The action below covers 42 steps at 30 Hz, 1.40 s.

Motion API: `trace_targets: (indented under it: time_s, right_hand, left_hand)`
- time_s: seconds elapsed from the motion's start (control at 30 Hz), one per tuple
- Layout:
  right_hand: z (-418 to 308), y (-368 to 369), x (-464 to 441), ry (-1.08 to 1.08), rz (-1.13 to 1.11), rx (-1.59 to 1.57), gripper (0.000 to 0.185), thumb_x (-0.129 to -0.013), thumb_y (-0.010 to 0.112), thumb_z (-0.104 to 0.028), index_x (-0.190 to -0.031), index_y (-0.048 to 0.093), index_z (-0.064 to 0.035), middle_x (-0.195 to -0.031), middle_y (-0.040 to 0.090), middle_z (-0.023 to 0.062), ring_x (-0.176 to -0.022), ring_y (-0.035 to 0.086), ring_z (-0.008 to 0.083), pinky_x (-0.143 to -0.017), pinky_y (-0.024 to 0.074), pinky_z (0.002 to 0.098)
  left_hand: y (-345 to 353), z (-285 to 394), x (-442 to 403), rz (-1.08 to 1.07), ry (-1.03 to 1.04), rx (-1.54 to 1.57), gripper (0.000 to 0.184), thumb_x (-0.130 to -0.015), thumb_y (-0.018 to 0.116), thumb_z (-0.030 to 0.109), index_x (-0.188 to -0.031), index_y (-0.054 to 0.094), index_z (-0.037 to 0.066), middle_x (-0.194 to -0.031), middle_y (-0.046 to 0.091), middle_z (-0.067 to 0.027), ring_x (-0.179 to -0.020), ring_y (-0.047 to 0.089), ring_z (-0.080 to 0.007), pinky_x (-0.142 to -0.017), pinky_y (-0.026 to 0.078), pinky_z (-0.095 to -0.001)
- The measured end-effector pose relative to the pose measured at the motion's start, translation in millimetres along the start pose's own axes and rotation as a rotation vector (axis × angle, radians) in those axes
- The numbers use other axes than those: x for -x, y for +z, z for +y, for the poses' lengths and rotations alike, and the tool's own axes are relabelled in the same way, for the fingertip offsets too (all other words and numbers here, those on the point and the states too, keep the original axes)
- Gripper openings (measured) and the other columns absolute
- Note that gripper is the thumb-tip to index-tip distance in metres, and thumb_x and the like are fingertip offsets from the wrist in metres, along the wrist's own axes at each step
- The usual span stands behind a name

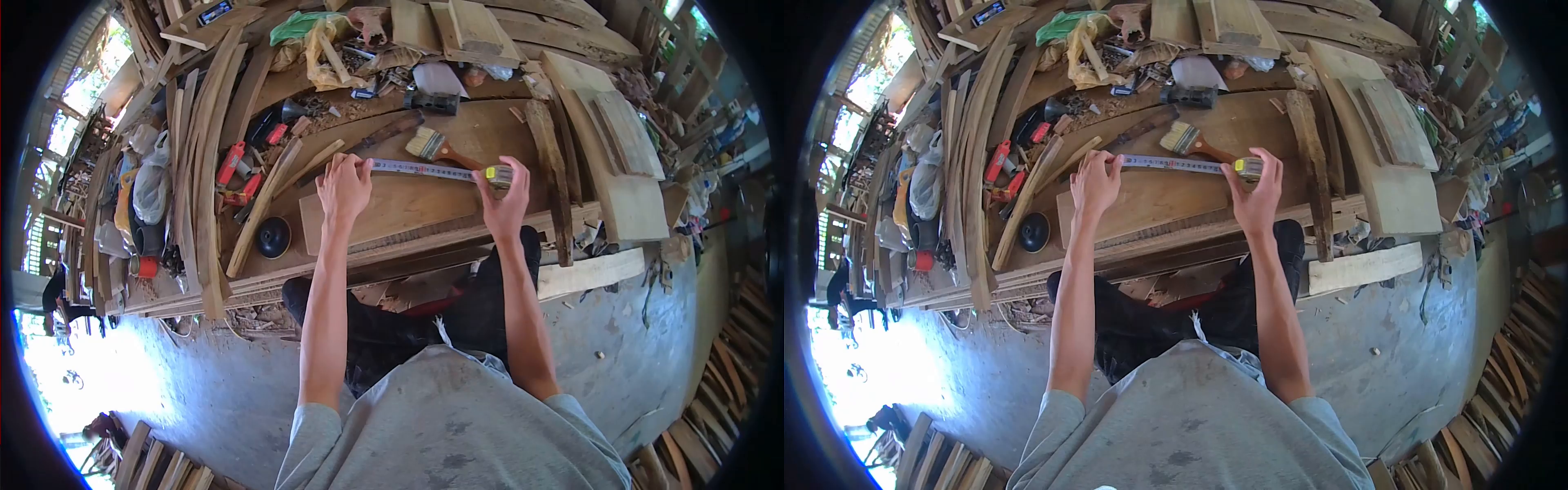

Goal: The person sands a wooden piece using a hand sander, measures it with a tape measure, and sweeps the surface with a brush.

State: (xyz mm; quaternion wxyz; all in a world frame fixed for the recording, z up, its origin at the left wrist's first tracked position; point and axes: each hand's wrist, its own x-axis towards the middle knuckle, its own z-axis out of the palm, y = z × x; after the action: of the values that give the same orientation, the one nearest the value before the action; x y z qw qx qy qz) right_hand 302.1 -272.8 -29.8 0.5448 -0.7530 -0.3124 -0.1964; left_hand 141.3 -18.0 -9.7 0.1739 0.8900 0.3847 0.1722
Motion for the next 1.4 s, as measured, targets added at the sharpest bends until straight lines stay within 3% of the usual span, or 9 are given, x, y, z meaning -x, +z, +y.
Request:
trace_targets:
  time_s: [0.17,0.37,0.97,1.07,1.17,1.23,1.27,1.3,1.4]
  right_hand:
    - [-1.8,10.7,4.8,-0.033,0.071,-0.001,0.059,-0.094,0.091,-0.024,-0.14,0.06,-0.0028,-0.131,0.062,0.0196,-0.119,0.064,0.0379,-0.101,0.0529,0.0447]
    - [-1.7,9.4,7.9,0.062,-0.078,-0.084,0.062,-0.09,0.093,-0.017,-0.141,0.06,-0.0041,-0.133,0.062,0.0203,-0.121,0.064,0.0401,-0.103,0.0529,0.0468]
    - [-0.5,-40.3,-14.1,-0.082,-0.411,0.016,0.052,-0.096,0.083,-0.007,-0.142,0.06,-0.0044,-0.132,0.07,0.0204,-0.122,0.068,0.0414,-0.105,0.0546,0.0462]
    - [9.2,-41.1,-30.0,-0.04,-0.517,0.02,0.048,-0.096,0.082,-0.006,-0.138,0.058,-0.004,-0.13,0.069,0.0212,-0.118,0.069,0.0442,-0.1,0.0556,0.0486]
    - [12.0,-37.3,-53.0,-0.056,-0.567,0.008,0.046,-0.097,0.08,-0.005,-0.137,0.056,-0.0042,-0.129,0.068,0.0234,-0.111,0.07,0.0475,-0.095,0.0573,0.0504]
    - [16.3,-32.1,-69.5,0.133,-0.47,0.093,0.047,-0.097,0.078,-0.003,-0.14,0.057,-0.0053,-0.128,0.068,0.024,-0.114,0.07,0.0472,-0.096,0.0574,0.0508]
    - [21.6,-30.0,-79.3,-0.012,-0.405,0.116,0.046,-0.096,0.077,-0.002,-0.139,0.059,-0.0058,-0.13,0.068,0.0238,-0.118,0.068,0.0471,-0.099,0.0563,0.0518]
    - [31.1,-27.3,-88.0,-0.157,-0.339,0.133,0.046,-0.096,0.076,-0.001,-0.138,0.061,-0.0062,-0.131,0.067,0.0237,-0.122,0.066,0.047,-0.101,0.0551,0.0528]
    - [58.7,-18.9,-95.8,-0.105,-0.317,0.139,0.045,-0.095,0.076,-0.002,-0.137,0.062,-0.0053,-0.138,0.065,0.0229,-0.13,0.062,0.0473,-0.108,0.0513,0.0545]
  left_hand:
    - [19.5,20.4,17.8,0.079,0.055,0.046,0.031,-0.11,0.064,0.042,-0.109,0.073,0.013,-0.118,0.071,-0.0057,-0.119,0.067,-0.0294,-0.103,0.044,-0.0552]
    - [31.4,12.4,29.6,0.158,0.104,-0.041,0.027,-0.111,0.062,0.037,-0.107,0.072,0.012,-0.113,0.071,-0.0047,-0.112,0.066,-0.0272,-0.103,0.038,-0.0497]
    - [29.9,14.5,25.7,0.173,0.142,-0.03,0.028,-0.111,0.063,0.037,-0.108,0.075,0.012,-0.112,0.072,-0.0036,-0.113,0.066,-0.0251,-0.104,0.038,-0.0486]
    - [23.2,18.2,27.6,0.076,0.11,-0.017,0.031,-0.109,0.066,0.044,-0.112,0.074,0.014,-0.12,0.071,-0.0019,-0.119,0.064,-0.0251,-0.105,0.038,-0.0491]
    - [16.0,20.0,33.2,0.261,0.13,0.068,0.032,-0.105,0.072,0.048,-0.116,0.073,0.018,-0.131,0.067,0.0001,-0.128,0.061,-0.0256,-0.106,0.04,-0.0523]
    - [-5.3,19.6,44.3,0.274,0.19,0.134,0.032,-0.102,0.077,0.047,-0.119,0.072,0.02,-0.139,0.063,0.0001,-0.136,0.057,-0.0269,-0.108,0.04,-0.0573]
    - [-18.4,19.2,53.7,0.258,0.211,0.158,0.026,-0.101,0.079,0.034,-0.122,0.072,0.019,-0.137,0.065,-0.0014,-0.133,0.06,-0.0274,-0.11,0.042,-0.0566]
    - [-33.9,16.5,59.7,0.266,0.193,0.147,0.026,-0.101,0.079,0.034,-0.122,0.072,0.019,-0.137,0.065,-0.0014,-0.133,0.06,-0.0274,-0.11,0.042,-0.0566]
    - [-83.3,0.6,68.3,0.293,0.352,0.341,0.028,-0.102,0.069,0.007,-0.129,0.075,0.014,-0.132,0.071,-0.0074,-0.121,0.067,-0.0296,-0.106,0.05,-0.0442]
